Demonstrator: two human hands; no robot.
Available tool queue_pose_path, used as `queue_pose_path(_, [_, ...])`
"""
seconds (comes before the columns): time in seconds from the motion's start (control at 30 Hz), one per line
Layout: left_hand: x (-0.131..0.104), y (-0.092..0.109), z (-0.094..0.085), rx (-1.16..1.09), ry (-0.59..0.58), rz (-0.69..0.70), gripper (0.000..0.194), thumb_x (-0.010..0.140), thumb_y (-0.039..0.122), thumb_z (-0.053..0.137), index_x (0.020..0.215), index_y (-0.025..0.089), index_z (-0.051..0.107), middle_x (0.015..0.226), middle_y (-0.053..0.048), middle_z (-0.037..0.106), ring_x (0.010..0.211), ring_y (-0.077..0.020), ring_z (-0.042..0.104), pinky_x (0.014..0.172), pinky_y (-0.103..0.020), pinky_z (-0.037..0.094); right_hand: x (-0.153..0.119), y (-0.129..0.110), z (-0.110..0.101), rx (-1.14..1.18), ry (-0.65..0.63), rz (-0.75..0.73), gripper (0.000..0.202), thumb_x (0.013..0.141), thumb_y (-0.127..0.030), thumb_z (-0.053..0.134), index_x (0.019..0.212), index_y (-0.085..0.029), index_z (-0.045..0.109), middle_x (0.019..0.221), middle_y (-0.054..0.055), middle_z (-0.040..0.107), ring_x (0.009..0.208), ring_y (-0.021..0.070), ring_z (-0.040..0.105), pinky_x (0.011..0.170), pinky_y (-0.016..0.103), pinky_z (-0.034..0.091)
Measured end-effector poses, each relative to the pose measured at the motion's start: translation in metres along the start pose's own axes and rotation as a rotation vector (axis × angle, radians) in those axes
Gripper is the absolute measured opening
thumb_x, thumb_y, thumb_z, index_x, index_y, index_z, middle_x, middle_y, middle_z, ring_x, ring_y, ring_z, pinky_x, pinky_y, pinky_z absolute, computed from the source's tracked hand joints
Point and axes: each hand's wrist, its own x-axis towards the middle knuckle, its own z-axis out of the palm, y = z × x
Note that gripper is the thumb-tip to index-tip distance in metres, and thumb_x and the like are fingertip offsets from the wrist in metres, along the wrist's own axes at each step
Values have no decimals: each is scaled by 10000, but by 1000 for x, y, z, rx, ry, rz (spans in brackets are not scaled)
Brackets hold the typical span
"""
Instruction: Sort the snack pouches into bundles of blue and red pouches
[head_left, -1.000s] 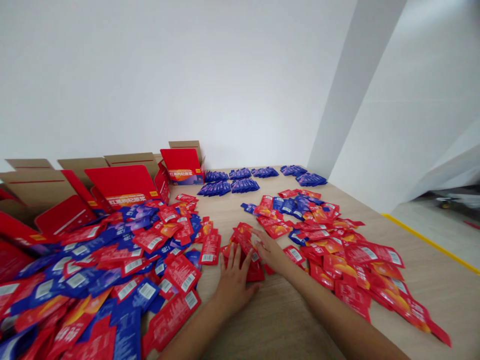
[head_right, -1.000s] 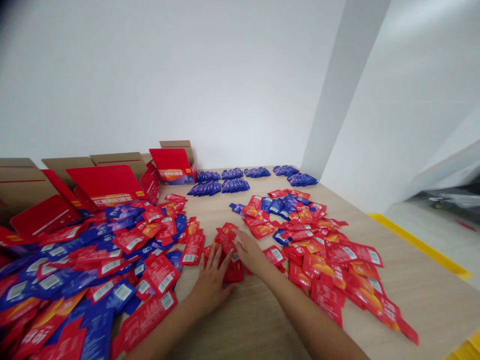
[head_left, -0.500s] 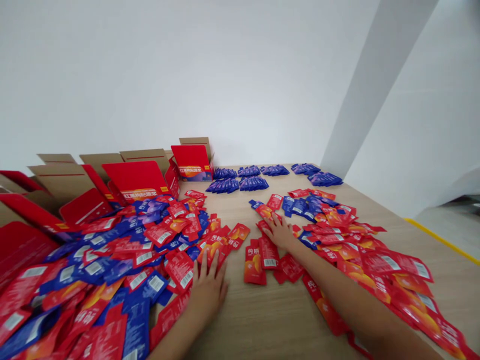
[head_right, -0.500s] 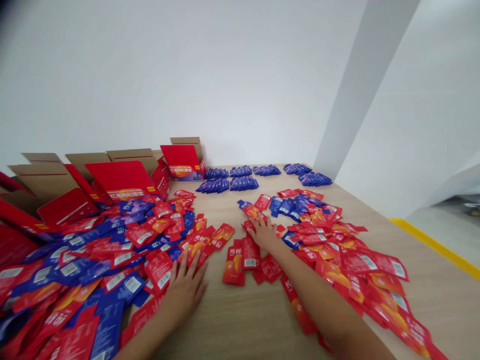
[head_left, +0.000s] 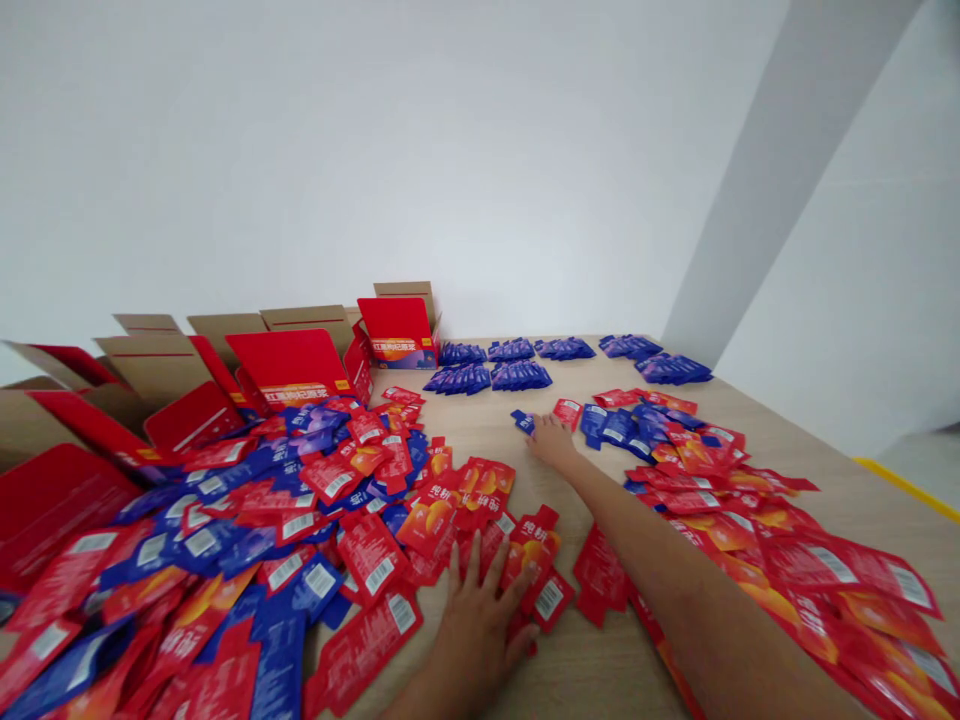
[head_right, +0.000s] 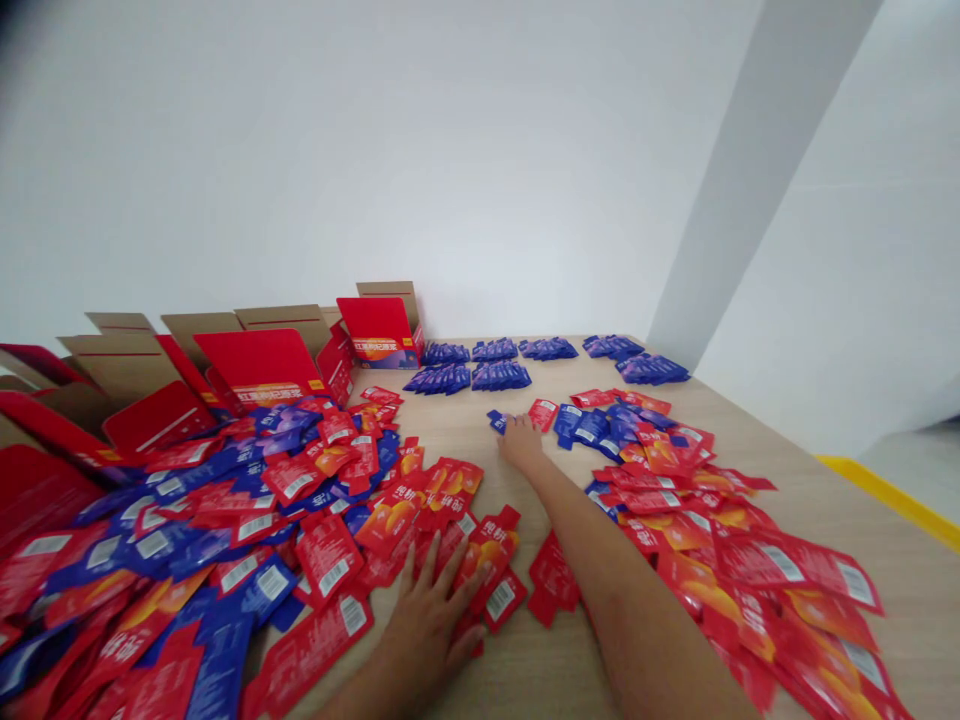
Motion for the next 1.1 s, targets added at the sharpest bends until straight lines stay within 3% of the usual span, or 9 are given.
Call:
queue_pose_path(0.23, [-22,-25,-18,-38,-49,-192,533,823,242,485,1333,386,433,1478,-51,324,1364,-409,183,1036,-692,123,-53,-1,16,-101,-98,-82,381,836,-46,405,1205,-26,499,1181,272,571,1122,289,536,901,456,423])
queue_pose_path(0.33, [-24,-21,-27,-226,61,-203,575,762,172,506,1326,284,477,1471,-71,345,1381,-349,189,1096,-612,105,-84,-1,6,-113,-168,-90,412,808,5,370,1193,-38,514,1124,250,612,1043,268,590,820,391,478])
queue_pose_path(0.47, [2,1,-34,-968,219,-306,496,839,300,482,1326,205,461,1403,-110,449,1312,-265,377,1110,-483,242,-108,-2,-28,-78,-231,-34,486,766,29,371,1211,-103,513,1052,157,671,939,206,648,790,290,483])
queue_pose_path(0.6, [44,33,-37,-1868,205,-533,409,842,425,511,1152,162,563,1203,-151,607,1063,-256,611,937,-416,471,-136,-40,-53,70,-138,-75,523,787,1,365,1291,-115,451,1163,158,628,995,205,632,835,293,481])
queue_pose_path(0.7, [62,46,-43,-2166,191,-620,328,873,381,467,1003,123,622,1076,-140,670,1030,-218,630,929,-345,484,-162,-78,-53,113,-87,-280,496,791,-29,403,1277,-87,483,1249,185,573,1142,242,549,948,361,442])
queue_pose_path(0.8, [65,40,-49,-2270,197,-657,348,912,319,381,961,89,637,1043,-158,685,1017,-199,638,933,-324,487,-183,-90,-51,104,-5,-409,537,795,-46,410,1331,-60,431,1405,185,415,1314,264,365,1053,426,345])
queue_pose_path(0.93, [58,17,-52,-2193,326,-698,285,911,258,403,979,77,613,1024,-164,691,974,-220,659,844,-369,543,-190,-57,-60,173,-67,-563,455,808,-118,444,1252,-155,536,1343,102,517,1263,205,432,1064,386,333])
queue_pose_path(1.0, [53,7,-50,-2125,340,-686,240,884,254,478,1005,84,596,1028,-154,689,949,-246,667,783,-406,567,-183,-29,-67,137,-61,-454,389,823,-124,426,1168,-168,599,1211,87,622,1153,189,525,1033,366,364])
queue_pose_path(1.1, [46,0,-44,-2062,179,-645,194,782,127,594,969,75,599,1038,-160,682,937,-278,668,750,-430,578,-163,15,-69,-120,-43,-164,453,789,-76,438,1228,-93,548,1260,158,570,1166,241,501,995,388,384])
